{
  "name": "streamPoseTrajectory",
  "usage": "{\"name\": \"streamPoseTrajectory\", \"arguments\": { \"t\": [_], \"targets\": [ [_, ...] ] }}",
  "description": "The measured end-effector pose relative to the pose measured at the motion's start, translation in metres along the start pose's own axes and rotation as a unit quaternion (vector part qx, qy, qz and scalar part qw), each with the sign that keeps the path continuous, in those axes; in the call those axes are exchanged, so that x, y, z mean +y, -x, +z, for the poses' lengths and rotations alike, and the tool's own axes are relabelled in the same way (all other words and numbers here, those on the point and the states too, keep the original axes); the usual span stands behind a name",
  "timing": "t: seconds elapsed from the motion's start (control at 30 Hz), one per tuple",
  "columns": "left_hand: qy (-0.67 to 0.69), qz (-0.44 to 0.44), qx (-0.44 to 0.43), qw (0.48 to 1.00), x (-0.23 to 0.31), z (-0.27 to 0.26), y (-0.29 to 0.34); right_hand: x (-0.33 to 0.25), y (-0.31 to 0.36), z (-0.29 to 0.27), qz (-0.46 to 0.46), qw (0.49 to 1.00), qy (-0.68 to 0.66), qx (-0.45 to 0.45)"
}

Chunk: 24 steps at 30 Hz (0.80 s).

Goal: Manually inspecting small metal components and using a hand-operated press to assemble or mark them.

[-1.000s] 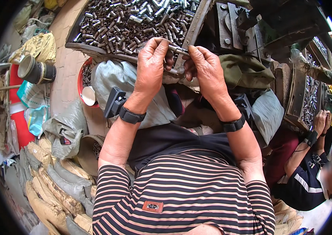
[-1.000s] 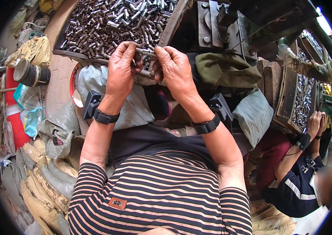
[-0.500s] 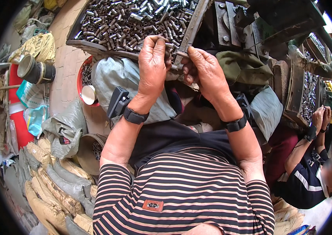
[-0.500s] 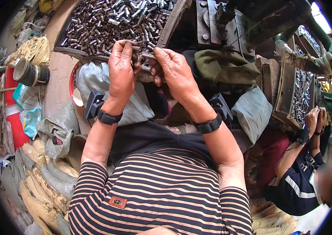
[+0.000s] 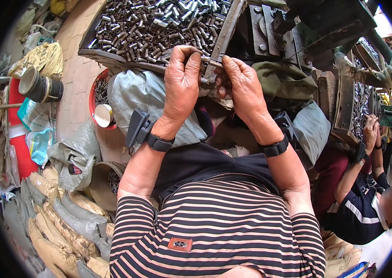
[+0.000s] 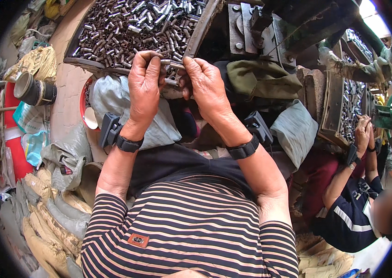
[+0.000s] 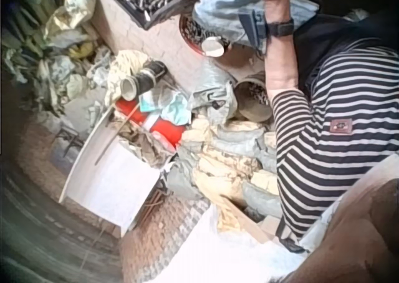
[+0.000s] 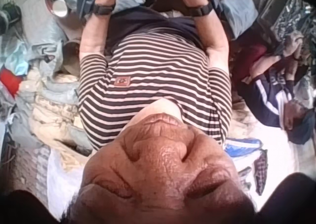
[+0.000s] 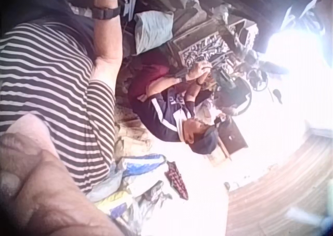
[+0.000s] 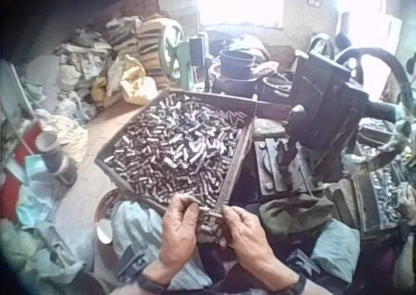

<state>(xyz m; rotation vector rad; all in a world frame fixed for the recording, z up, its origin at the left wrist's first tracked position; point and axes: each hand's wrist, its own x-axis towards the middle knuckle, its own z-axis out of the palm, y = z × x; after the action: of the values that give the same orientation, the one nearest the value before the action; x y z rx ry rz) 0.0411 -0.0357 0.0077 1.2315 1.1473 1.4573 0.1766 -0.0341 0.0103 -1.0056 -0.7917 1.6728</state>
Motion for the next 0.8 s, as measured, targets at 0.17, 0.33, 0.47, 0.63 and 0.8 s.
{"name": "streamPoseTrajectory", "arguments": {
  "t": [0.17,0.33,0.47,0.63,0.8],
  "targets": [
    [-0.137,0.079,-0.015,0.987,-0.003,-0.006,0.000,0.001,0.000,-0.004,0.064,0.995,-0.081,-0.017],
    [-0.198,0.119,-0.036,0.972,0.003,-0.009,0.002,0.008,-0.003,-0.009,-0.005,0.999,-0.014,-0.036],
    [-0.244,0.177,-0.040,0.953,0.004,-0.009,0.003,0.010,-0.003,-0.011,0.059,0.991,-0.114,-0.040],
    [-0.294,0.201,-0.052,0.933,0.001,-0.012,0.002,0.010,-0.001,-0.010,0.062,0.990,-0.121,-0.041],
    [-0.255,0.141,-0.062,0.954,0.005,-0.011,0.005,0.008,0.000,-0.009,0.037,0.997,-0.058,-0.045]
  ]
}}
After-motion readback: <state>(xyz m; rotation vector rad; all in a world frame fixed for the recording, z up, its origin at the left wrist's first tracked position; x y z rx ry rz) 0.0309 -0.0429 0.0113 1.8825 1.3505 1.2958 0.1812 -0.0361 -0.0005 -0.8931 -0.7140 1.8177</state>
